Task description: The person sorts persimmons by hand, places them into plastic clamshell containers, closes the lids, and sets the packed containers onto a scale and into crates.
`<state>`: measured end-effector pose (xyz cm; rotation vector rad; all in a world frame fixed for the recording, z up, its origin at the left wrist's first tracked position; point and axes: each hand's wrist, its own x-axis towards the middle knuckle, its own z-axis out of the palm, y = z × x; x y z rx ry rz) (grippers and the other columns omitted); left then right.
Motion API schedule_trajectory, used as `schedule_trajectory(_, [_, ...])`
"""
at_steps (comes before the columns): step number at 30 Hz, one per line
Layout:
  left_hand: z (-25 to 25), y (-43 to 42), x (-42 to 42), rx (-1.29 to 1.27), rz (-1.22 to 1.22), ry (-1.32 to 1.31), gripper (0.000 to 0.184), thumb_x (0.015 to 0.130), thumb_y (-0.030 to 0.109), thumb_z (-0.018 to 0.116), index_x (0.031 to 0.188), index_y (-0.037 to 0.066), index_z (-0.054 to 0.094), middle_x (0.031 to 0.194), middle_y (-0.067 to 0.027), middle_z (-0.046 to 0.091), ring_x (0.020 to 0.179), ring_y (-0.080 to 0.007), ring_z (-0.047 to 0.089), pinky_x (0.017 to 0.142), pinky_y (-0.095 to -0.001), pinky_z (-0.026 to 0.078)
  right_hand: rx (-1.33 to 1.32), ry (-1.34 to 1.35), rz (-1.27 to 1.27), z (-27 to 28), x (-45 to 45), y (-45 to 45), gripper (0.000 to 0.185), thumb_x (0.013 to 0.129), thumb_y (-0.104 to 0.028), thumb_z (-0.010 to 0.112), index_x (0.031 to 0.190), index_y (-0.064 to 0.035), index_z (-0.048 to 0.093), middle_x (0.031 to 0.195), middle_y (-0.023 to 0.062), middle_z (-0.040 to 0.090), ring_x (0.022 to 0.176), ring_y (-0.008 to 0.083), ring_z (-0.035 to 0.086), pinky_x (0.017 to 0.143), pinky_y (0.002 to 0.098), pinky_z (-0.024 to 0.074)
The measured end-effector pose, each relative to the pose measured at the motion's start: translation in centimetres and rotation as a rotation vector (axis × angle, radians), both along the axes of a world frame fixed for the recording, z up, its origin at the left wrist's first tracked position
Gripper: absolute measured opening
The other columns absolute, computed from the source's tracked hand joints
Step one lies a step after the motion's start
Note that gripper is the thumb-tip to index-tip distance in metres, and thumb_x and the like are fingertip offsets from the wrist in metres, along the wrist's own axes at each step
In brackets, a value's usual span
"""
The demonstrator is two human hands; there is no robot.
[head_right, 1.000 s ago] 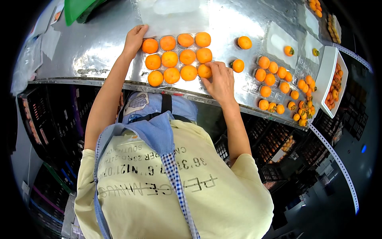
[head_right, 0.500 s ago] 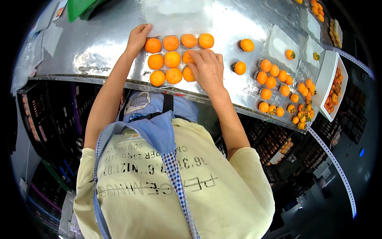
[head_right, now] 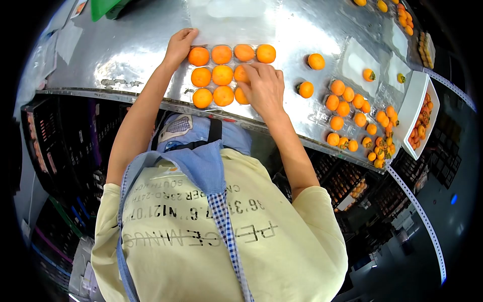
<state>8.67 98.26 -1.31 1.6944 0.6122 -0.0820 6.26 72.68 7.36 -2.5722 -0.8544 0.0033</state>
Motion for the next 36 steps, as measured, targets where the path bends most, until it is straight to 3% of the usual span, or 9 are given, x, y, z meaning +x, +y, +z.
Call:
schedule_trajectory(6, [0.0,0.1,0.0,0.014,-0.021,-0.024,0.045,0.089,0.030,0.057,0.115,-0.006,0.056,0.107,-0.0120,0.062,0.096,-0.0164,0.057,0.083,-0.0258,0.045,0.156,0.012,-0.036,0.4,-0.1,1.0,0.040,0.066,-0.020,0.074,0.103,-0.0084,0.064,0.100,0.0048,0.061,0.094,0.0225,0.054,0.080,0.0363,0.0378])
schedule_trajectory(13, [-0.6,0.4,0.1,-0.101,-0.016,-0.020,0.036,0.090,0.027,0.057,0.106,-0.005,0.060,0.096,-0.0073,0.063,0.086,-0.0113,0.056,0.077,-0.0245,0.046,0.194,-0.082,0.165,-0.3,-0.7,7.1,0.044,0.069,-0.020,0.072,0.110,-0.0079,0.061,0.114,0.0034,0.058,0.102,0.0243,0.049,0.087,0.0406,0.0356])
schedule_trajectory(16, [-1.2,0.5,0.1,-0.067,-0.013,-0.037,0.038,0.087,0.031,0.057,0.104,-0.002,0.063,0.098,-0.0118,0.067,0.088,-0.0192,0.061,0.080,-0.0297,0.046,0.156,-0.113,0.154,-1.3,-0.3,8.6,0.044,0.070,-0.023,0.071,0.110,-0.0073,0.061,0.115,0.0023,0.058,0.102,0.0237,0.049,0.088,0.0416,0.0351])
schedule_trajectory(22, [-1.6,0.5,0.1,-0.061,-0.008,-0.048,0.037,0.087,0.031,0.057,0.104,-0.002,0.064,0.098,-0.0120,0.067,0.088,-0.0195,0.061,0.080,-0.0299,0.046,0.117,-0.115,0.162,-1.7,0.3,8.9,0.041,0.073,-0.023,0.069,0.111,-0.0075,0.061,0.113,0.0028,0.059,0.103,0.0240,0.049,0.089,0.0425,0.0342])
schedule_trajectory(25, [-1.9,0.6,0.2,-0.126,-0.021,-0.042,0.035,0.091,0.026,0.057,0.107,-0.005,0.059,0.095,-0.0075,0.063,0.084,-0.0114,0.058,0.073,-0.0233,0.048,0.175,-0.105,0.121,-1.0,0.7,8.5,0.040,0.074,-0.022,0.068,0.111,-0.0086,0.061,0.111,0.0031,0.060,0.104,0.0248,0.050,0.089,0.0422,0.0345])
schedule_trajectory(28, [-2.2,0.7,0.2,-0.078,-0.041,-0.075,0.035,0.091,0.026,0.056,0.107,-0.005,0.059,0.096,-0.0080,0.063,0.086,-0.0118,0.058,0.074,-0.0235,0.048,0.228,-0.078,0.045,-0.9,1.8,7.1,0.040,0.075,-0.022,0.068,0.112,-0.0098,0.062,0.112,0.0034,0.060,0.104,0.0257,0.050,0.090,0.0413,0.0346])
schedule_trajectory(31, [-2.1,0.5,0.1,-0.089,-0.013,-0.053,0.040,0.088,0.032,0.055,0.107,-0.003,0.062,0.100,-0.0131,0.066,0.090,-0.0202,0.061,0.081,-0.0299,0.047,0.206,-0.066,0.032,-1.2,2.5,6.2,0.038,0.077,-0.022,0.066,0.113,-0.0100,0.061,0.115,0.0041,0.060,0.106,0.0252,0.050,0.093,0.0395,0.0333])
schedule_trajectory(36, [-1.7,0.4,0.1,-0.150,0.019,-0.036,0.045,0.089,0.036,0.056,0.109,-0.004,0.061,0.099,-0.0131,0.066,0.089,-0.0194,0.061,0.079,-0.0293,0.047,0.117,-0.140,0.100,-1.6,3.3,7.9,0.035,0.082,-0.028,0.062,0.113,-0.0112,0.061,0.118,0.0048,0.058,0.114,0.0239,0.048,0.099,0.0458,0.0285])
